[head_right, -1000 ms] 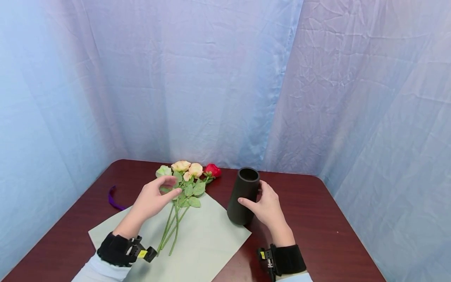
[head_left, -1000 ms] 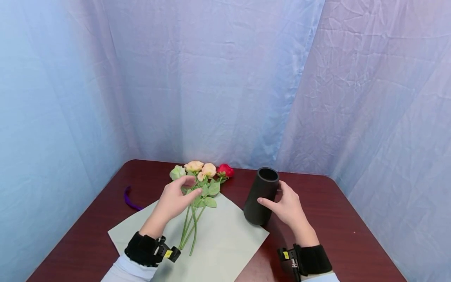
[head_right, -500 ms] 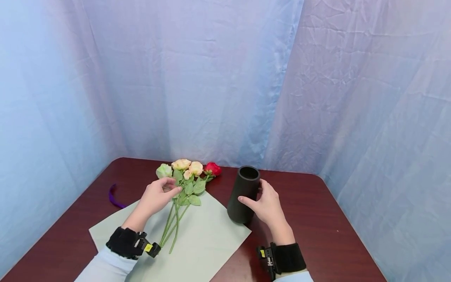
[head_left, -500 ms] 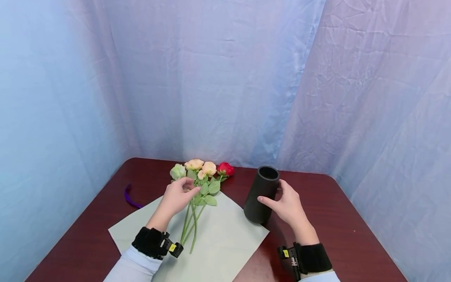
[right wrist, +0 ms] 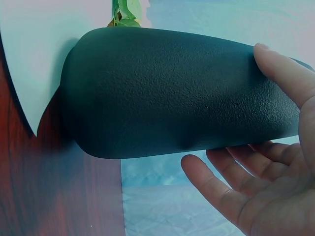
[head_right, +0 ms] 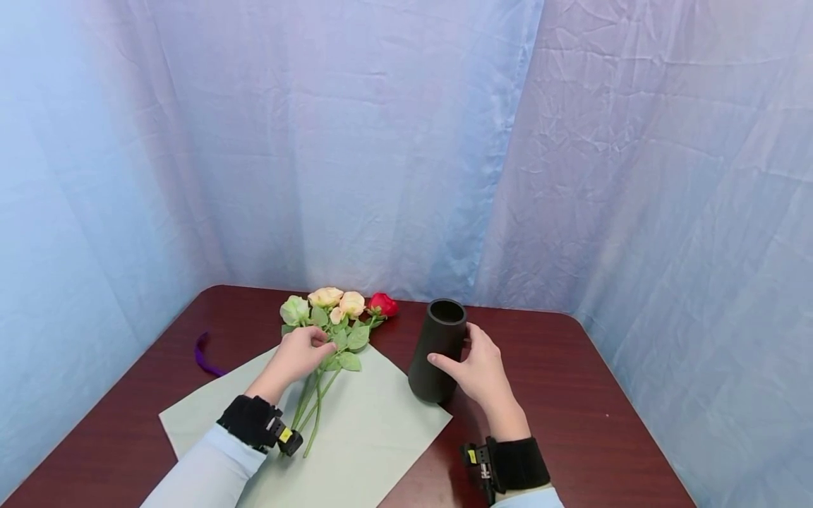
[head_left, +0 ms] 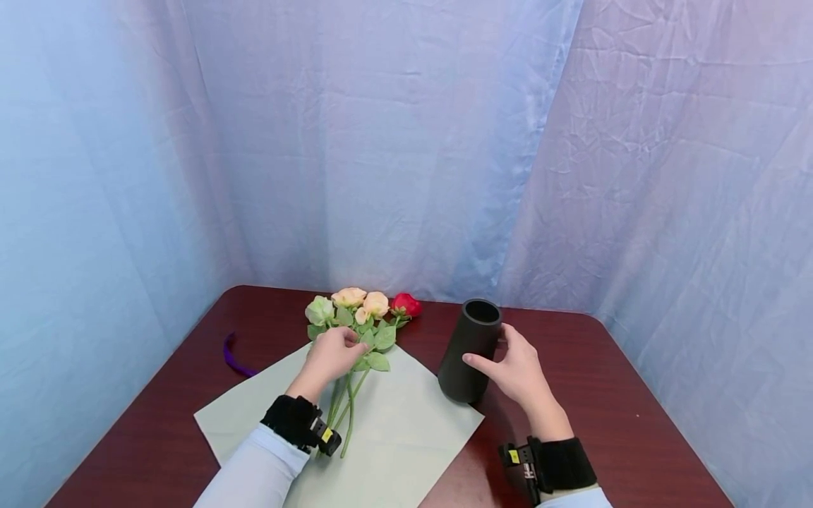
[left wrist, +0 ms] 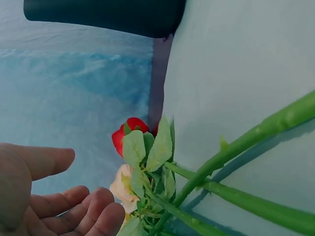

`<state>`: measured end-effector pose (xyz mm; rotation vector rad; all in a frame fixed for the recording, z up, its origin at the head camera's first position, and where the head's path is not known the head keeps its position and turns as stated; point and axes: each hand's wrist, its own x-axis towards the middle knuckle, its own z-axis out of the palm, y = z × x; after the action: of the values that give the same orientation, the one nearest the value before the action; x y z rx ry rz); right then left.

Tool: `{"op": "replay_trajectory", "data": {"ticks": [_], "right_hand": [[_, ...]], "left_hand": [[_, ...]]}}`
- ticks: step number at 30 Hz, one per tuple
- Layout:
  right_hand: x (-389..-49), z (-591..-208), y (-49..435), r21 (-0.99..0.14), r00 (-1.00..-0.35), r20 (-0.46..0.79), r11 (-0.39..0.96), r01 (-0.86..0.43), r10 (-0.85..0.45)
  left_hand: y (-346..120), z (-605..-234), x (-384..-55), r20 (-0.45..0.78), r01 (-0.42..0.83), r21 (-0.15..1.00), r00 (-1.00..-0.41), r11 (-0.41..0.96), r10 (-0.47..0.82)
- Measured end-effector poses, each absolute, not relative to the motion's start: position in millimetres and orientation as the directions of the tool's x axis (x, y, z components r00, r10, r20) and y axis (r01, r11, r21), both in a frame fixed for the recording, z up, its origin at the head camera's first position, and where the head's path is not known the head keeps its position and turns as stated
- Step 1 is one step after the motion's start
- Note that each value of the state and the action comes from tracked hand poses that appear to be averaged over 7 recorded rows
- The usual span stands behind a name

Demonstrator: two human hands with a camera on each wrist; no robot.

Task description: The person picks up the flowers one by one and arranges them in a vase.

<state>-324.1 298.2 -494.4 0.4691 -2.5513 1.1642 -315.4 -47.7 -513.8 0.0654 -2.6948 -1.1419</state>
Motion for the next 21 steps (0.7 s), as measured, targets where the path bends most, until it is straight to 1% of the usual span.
{"op": "replay_trajectory", "data": {"ticks": [8,12,21], "right_hand": [[-324.5,-494.4,297.8,-0.671,-0.9,0.401,0.615,-0.415,-0.17],[-323.7,-494.6,298.0,-0.679,-0.904,0.391,0.609,-0.409,-0.171],[-322.5,-494.0,297.7,-0.688,-0.907,0.386,0.603,-0.404,-0.168]], "left_hand": [[-47.6,-517.2,-331.0,0.106,-0.002,0.68,-0.989,0.733,-0.1],[-48.0,-521.8,-339.1,0.076,-0.02,0.646,-0.993,0.763,-0.09],[-41.6,-525.5,-350.6,0.04,-0.05,0.606,-0.995,0.794,-0.092]]}}
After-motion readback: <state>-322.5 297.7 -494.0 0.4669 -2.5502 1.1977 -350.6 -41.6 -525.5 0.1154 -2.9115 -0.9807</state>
